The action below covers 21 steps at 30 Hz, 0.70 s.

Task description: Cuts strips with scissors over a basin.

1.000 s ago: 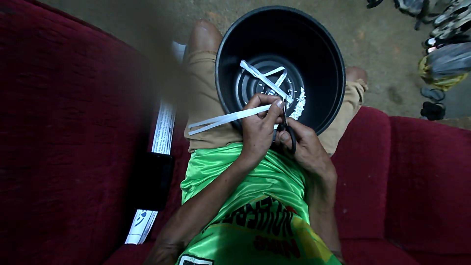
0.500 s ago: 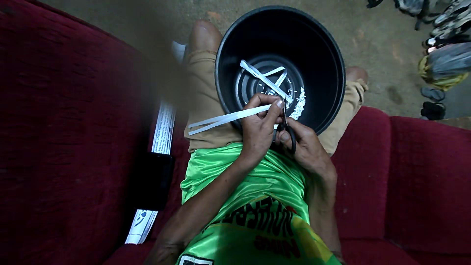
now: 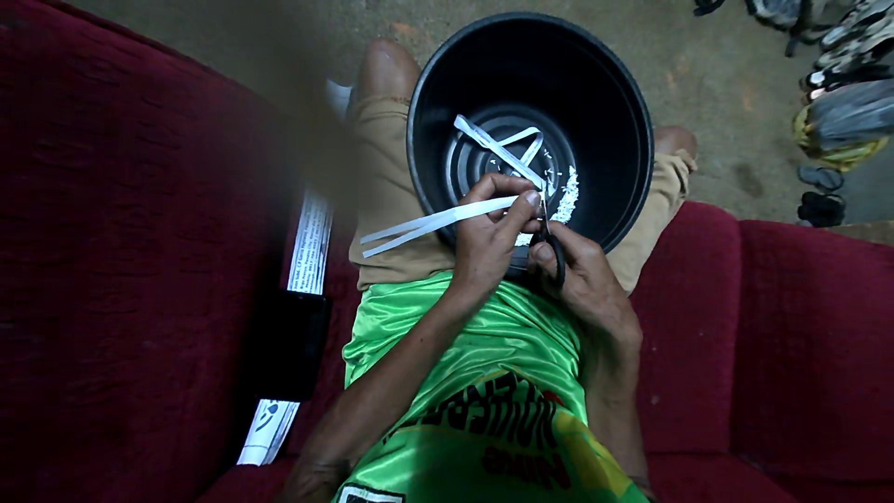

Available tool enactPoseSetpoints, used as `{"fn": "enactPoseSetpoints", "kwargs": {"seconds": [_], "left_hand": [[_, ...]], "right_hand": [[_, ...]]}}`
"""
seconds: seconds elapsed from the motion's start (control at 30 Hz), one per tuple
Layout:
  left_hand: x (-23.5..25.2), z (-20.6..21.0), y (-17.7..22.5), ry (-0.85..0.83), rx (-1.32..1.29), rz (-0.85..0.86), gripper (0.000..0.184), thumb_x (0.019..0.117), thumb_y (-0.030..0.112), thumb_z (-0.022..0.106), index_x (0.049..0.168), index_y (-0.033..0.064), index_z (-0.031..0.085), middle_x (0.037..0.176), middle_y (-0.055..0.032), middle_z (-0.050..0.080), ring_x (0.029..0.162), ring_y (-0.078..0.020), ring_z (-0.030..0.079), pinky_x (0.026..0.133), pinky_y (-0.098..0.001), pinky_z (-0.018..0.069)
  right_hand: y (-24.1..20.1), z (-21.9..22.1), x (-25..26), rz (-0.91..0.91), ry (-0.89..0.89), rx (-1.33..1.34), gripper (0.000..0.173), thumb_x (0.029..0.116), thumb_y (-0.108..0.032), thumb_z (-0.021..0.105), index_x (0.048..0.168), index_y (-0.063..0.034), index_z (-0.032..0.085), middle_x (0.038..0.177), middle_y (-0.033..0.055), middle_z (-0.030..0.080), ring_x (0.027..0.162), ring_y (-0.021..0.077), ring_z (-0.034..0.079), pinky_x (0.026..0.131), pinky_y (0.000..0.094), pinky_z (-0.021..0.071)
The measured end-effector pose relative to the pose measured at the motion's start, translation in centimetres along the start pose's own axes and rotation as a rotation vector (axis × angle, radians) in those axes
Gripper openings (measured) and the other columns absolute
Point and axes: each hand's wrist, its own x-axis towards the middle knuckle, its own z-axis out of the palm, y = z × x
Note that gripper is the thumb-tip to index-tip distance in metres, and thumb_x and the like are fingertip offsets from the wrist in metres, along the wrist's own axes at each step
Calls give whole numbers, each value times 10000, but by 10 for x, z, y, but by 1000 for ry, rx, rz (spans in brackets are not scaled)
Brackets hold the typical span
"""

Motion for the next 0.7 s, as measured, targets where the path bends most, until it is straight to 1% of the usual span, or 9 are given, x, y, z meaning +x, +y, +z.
{"fn": "enactPoseSetpoints", "kwargs": {"seconds": [0.03, 0.1, 0.2, 0.37, 0.43, 0.5, 0.57, 0.63, 0.7], "left_hand": [[-2, -2, 6, -39, 38, -25, 138, 1003, 15, 614, 1141, 6, 608, 924, -67, 680, 759, -125, 692, 727, -283, 624], [-3, -5, 13, -78, 66, -36, 182, 994, 11, 629, 1175, 22, 613, 959, -60, 679, 770, -116, 689, 727, -271, 621], [-2, -7, 14, -102, 53, -10, 161, 986, -5, 631, 1144, 21, 615, 954, -55, 676, 778, -111, 687, 738, -266, 620], [-1, -2, 15, -84, 15, 13, 90, 1001, 7, 617, 1090, 14, 623, 903, -68, 703, 768, -130, 710, 739, -276, 625], [1, -1, 14, -81, -7, 20, 78, 999, -1, 618, 1076, 10, 620, 896, -72, 709, 769, -135, 719, 743, -284, 631], [5, -1, 11, -80, -37, 38, 73, 990, -22, 616, 1063, -21, 616, 891, -104, 715, 776, -171, 726, 753, -322, 636], [6, 0, 10, -75, -51, 41, 62, 984, -28, 617, 1047, -26, 618, 897, -111, 715, 790, -184, 729, 771, -341, 639], [4, 1, 13, -73, -44, 27, 67, 990, -14, 617, 1055, -4, 624, 914, -101, 714, 799, -183, 729, 774, -345, 638], [-3, 1, 19, -107, 15, 8, 80, 1018, 62, 616, 1097, 61, 627, 948, -68, 705, 798, -148, 720, 748, -309, 631]], "right_hand": [[1, -2, -1, 5, 1, 12, 368, 1049, -418, 534, 1234, -118, 640, 728, -16, 586, 521, 84, 498, 452, 254, 447], [2, -3, -1, -3, 0, 24, 388, 1049, -425, 529, 1258, -117, 635, 728, -19, 589, 518, 86, 496, 448, 253, 446], [1, -4, 0, -25, -5, 34, 384, 1054, -402, 522, 1266, -102, 633, 740, -18, 594, 532, 85, 502, 460, 246, 450], [-3, -5, 0, -59, 16, 45, 409, 1052, -429, 523, 1273, -101, 631, 748, -14, 600, 543, 84, 513, 475, 252, 466], [-4, -5, -1, -66, 28, 34, 402, 1050, -423, 526, 1275, -109, 635, 726, -21, 589, 537, 77, 505, 476, 247, 458], [-4, -6, -2, -79, 31, 31, 407, 1049, -427, 527, 1276, -108, 638, 731, -20, 590, 552, 76, 518, 491, 249, 474], [-5, -8, -3, -88, 32, 38, 416, 1046, -433, 533, 1276, -103, 641, 735, -19, 592, 565, 73, 525, 506, 249, 481], [-5, -9, -3, -90, 35, 58, 399, 1044, -418, 544, 1269, -107, 651, 730, -17, 590, 558, 74, 521, 499, 246, 474], [-6, -10, -3, -85, 38, 83, 376, 1043, -401, 555, 1265, -114, 655, 731, -15, 585, 554, 78, 519, 498, 247, 477]]}}
